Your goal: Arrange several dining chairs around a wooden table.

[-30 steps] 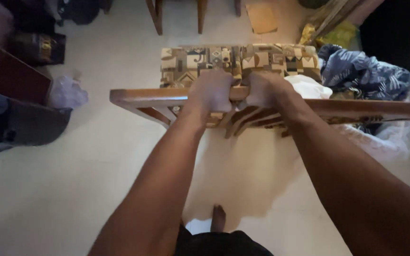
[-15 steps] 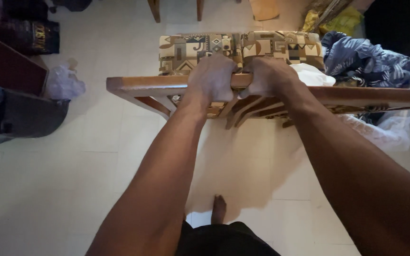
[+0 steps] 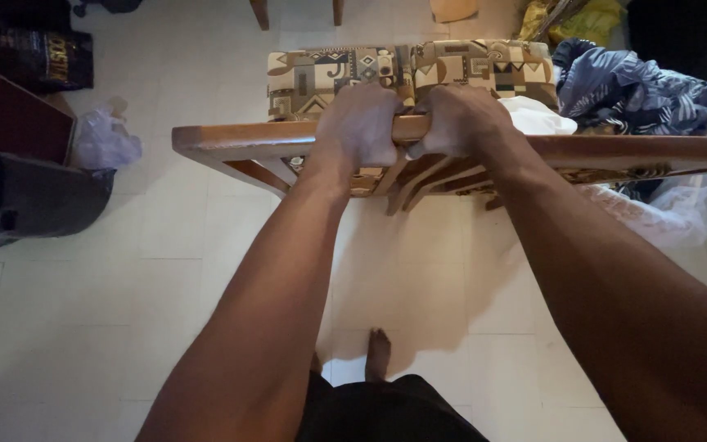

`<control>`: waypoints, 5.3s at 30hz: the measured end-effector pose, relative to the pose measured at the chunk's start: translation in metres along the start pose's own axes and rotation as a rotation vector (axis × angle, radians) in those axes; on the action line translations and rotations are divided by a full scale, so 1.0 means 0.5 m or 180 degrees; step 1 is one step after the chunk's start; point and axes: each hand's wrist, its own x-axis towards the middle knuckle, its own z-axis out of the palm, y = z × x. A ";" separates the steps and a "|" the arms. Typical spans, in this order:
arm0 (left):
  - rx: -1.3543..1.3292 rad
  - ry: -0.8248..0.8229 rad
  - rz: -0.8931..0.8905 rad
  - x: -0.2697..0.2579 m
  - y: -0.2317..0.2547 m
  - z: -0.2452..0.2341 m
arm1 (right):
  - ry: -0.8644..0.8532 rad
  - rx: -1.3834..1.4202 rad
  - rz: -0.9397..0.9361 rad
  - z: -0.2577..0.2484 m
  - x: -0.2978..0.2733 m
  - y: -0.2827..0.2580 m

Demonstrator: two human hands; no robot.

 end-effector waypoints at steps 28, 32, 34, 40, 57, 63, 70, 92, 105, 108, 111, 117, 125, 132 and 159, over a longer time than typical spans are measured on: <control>0.0001 0.0006 0.0002 -0.003 -0.002 0.003 | -0.0026 0.0009 0.0145 -0.005 -0.009 -0.011; 0.0095 0.0008 -0.0010 0.001 -0.004 0.006 | -0.0100 0.0002 0.0180 -0.008 -0.009 -0.015; 0.0096 -0.0123 -0.0082 0.001 -0.003 0.004 | -0.0067 -0.0020 0.0206 -0.008 -0.010 -0.016; 0.0030 0.0013 -0.0011 -0.006 -0.002 -0.003 | -0.0189 -0.0106 0.0278 -0.012 -0.011 -0.021; 0.0034 -0.0058 0.0405 0.019 -0.029 0.043 | -0.0279 -0.0016 0.0002 -0.031 0.012 -0.004; -0.0315 0.0005 0.0087 -0.050 -0.077 -0.021 | -0.0784 -0.0083 -0.0217 0.007 0.085 -0.054; -0.0084 -0.0231 -0.0444 -0.156 -0.240 -0.112 | -0.0753 0.0153 -0.0691 -0.002 0.188 -0.184; 0.0759 0.0352 -0.0931 -0.235 -0.624 -0.321 | 0.0227 -0.0515 -0.1053 -0.105 0.484 -0.562; 0.0541 0.0165 -0.0828 0.031 -0.693 -0.301 | 0.0887 -0.0143 -0.0916 -0.166 0.614 -0.505; 0.0177 0.0040 -0.0787 0.067 -0.698 -0.283 | 0.1052 0.0002 -0.0848 -0.108 0.693 -0.443; 0.0383 -0.0069 -0.0645 0.110 -0.729 -0.288 | 0.0908 -0.0188 -0.0453 -0.140 0.687 -0.470; 0.0227 -0.0216 -0.0607 0.171 -0.809 -0.391 | 0.1845 -0.0253 -0.0960 -0.134 0.883 -0.348; 0.0582 0.0070 -0.0166 0.235 -0.972 -0.477 | 0.2238 -0.0185 -0.0660 -0.317 0.882 -0.471; 0.0166 0.0202 0.0061 0.299 -1.025 -0.465 | 0.2051 -0.0170 -0.0387 -0.308 0.951 -0.479; 0.0213 -0.0570 -0.0150 0.717 -1.297 -0.446 | 0.0857 0.0316 -0.0140 -0.261 1.460 -0.426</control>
